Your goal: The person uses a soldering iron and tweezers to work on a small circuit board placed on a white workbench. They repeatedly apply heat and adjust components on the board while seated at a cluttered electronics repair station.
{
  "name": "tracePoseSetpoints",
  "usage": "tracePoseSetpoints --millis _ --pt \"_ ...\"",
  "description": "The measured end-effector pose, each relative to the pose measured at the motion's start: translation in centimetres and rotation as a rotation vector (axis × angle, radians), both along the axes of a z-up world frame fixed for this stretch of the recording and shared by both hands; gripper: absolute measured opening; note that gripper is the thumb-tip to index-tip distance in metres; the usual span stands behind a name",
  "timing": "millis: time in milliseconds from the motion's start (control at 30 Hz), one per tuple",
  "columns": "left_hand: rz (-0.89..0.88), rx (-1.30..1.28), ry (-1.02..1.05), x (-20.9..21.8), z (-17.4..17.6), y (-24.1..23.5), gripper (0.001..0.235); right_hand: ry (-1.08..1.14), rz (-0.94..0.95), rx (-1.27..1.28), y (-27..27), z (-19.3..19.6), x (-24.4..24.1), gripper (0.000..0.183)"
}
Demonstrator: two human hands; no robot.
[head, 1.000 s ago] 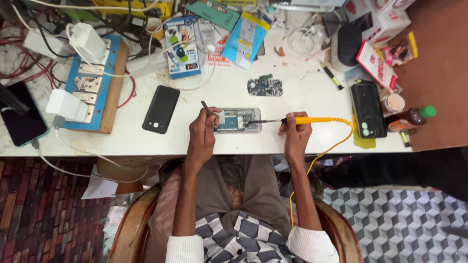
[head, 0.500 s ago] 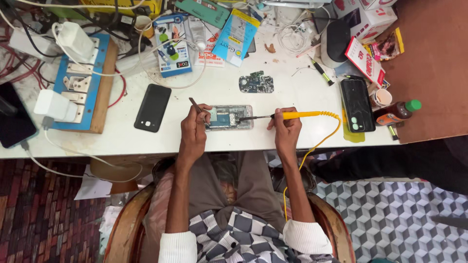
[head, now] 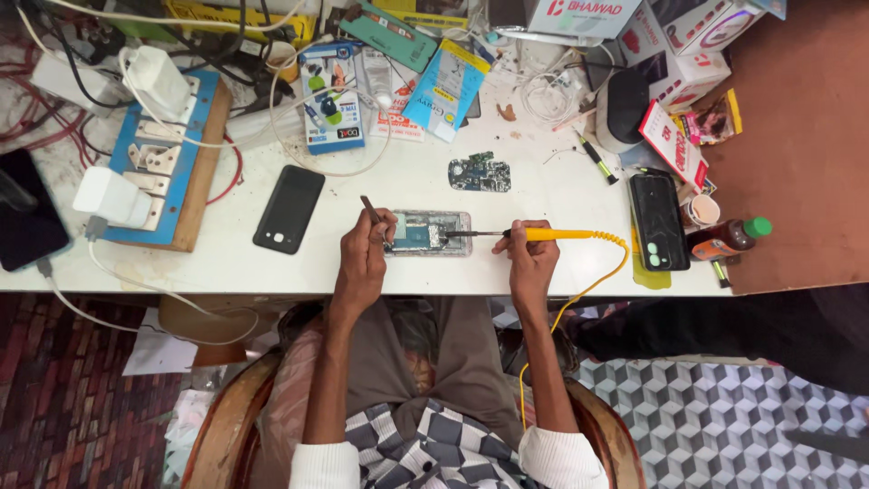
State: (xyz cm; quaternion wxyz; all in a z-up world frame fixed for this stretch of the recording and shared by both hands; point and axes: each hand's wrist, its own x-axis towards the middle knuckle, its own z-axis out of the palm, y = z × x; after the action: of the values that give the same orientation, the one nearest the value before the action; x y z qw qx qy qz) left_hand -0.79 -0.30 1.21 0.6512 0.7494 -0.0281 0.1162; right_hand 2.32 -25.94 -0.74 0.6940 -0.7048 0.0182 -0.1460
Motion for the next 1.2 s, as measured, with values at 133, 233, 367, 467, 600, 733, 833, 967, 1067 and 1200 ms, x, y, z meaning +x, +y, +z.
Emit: tracePoseSetpoints --millis 133,233,367,467,600,733,833,967,1067,1200 --pt "0.009 0.014 -0.125 0.4 0.7 0.0 0.032 -0.002 -0.008 -0.035 0.2 0.7 0.4 0.016" --pt "0.002 0.031 -0.061 0.1 0.4 -0.3 0.033 0.008 -0.013 -0.067 0.1 0.3 -0.2 0.018" --pt "-0.013 0.000 -0.075 0.3 -0.4 -0.2 0.032 -0.011 -0.006 -0.028 0.2 0.0 0.1 0.020" --pt "-0.016 0.008 -0.125 0.5 -0.3 0.1 0.031 -0.021 -0.008 -0.039 0.5 0.3 0.1 0.019" --pt "-0.030 0.009 -0.087 0.1 -0.5 0.0 0.030 -0.003 -0.014 -0.059 0.3 0.5 -0.2 0.017" --pt "-0.034 -0.010 -0.108 0.0 -0.1 -0.2 0.031 -0.012 0.004 -0.066 0.1 0.6 -0.1 0.018" --pt "-0.029 0.022 -0.130 -0.1 0.3 -0.3 0.031 -0.023 0.012 -0.045 0.1 0.4 -0.2 0.018" --pt "-0.030 0.010 -0.110 -0.2 0.5 -0.2 0.031 -0.033 0.013 -0.037 0.1 0.3 -0.2 0.018" --pt "-0.025 0.017 -0.120 -0.2 0.5 -0.3 0.031 -0.028 0.008 -0.045 0.0 0.1 -0.2 0.018" --pt "-0.025 0.033 -0.131 -0.2 0.3 -0.3 0.031 -0.033 0.005 -0.038 -0.1 0.0 -0.1 0.019"
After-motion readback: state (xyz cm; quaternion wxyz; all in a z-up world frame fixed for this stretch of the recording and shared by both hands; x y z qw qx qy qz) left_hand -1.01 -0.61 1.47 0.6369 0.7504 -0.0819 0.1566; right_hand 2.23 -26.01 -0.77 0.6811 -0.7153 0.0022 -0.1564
